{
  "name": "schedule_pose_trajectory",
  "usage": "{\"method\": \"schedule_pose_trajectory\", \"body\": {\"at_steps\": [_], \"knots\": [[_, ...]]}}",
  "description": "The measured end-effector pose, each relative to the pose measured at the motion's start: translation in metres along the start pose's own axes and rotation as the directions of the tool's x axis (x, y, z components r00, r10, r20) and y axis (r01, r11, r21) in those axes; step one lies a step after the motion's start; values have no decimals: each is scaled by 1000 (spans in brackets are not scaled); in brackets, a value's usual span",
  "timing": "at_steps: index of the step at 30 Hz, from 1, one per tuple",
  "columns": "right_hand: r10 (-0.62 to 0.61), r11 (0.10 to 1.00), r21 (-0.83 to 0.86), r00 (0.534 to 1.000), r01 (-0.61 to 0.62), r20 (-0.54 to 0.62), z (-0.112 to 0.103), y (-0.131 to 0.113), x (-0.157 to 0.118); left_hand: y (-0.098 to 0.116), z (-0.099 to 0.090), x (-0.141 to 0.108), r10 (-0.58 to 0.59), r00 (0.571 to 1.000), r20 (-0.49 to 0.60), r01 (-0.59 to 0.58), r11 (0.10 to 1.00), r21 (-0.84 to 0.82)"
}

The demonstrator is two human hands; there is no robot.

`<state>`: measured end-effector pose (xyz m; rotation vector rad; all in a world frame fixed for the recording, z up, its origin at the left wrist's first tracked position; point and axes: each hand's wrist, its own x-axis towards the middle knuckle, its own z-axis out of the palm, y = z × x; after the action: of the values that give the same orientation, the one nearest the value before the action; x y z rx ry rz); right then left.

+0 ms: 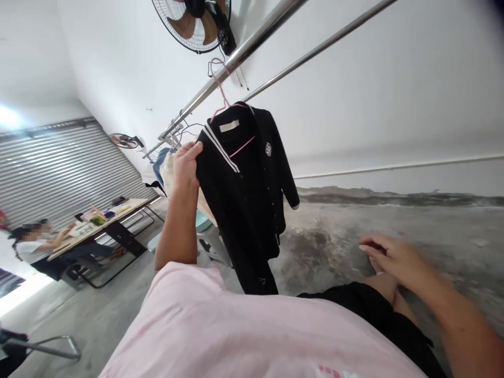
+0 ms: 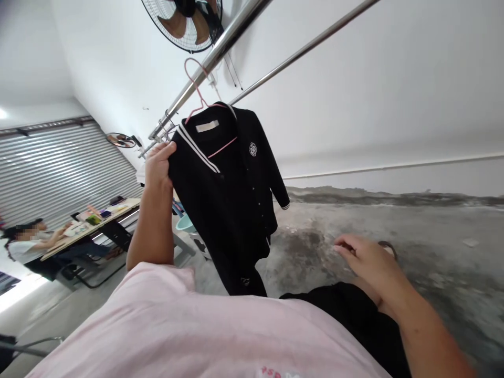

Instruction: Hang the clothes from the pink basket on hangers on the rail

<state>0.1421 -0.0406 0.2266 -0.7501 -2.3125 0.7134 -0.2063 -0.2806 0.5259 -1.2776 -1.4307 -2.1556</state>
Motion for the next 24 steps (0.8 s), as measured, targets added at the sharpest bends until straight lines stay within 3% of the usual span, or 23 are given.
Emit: {"method": "schedule_pose_trajectory", "body": {"at_steps": [8,13,17,20,24], "knots": [[0,1000,-6,997,0,79,8,-5,5,-11,-19,25,-34,990,-136,41,998,47],[-8,1000,-28,995,11,96,13,-8,6,-17,-23,47,-25,992,-120,34,996,79],[11,1000,-25,995,-8,98,16,-11,5,-22,-19,58,-92,993,-70,96,993,63],[20,1000,-15,993,-19,114,19,-10,6,-27,-22,61,-97,995,-19,99,973,209],[9,1000,-13,988,-7,152,23,-6,10,-32,-27,54,100,994,40,-106,826,553]]}}
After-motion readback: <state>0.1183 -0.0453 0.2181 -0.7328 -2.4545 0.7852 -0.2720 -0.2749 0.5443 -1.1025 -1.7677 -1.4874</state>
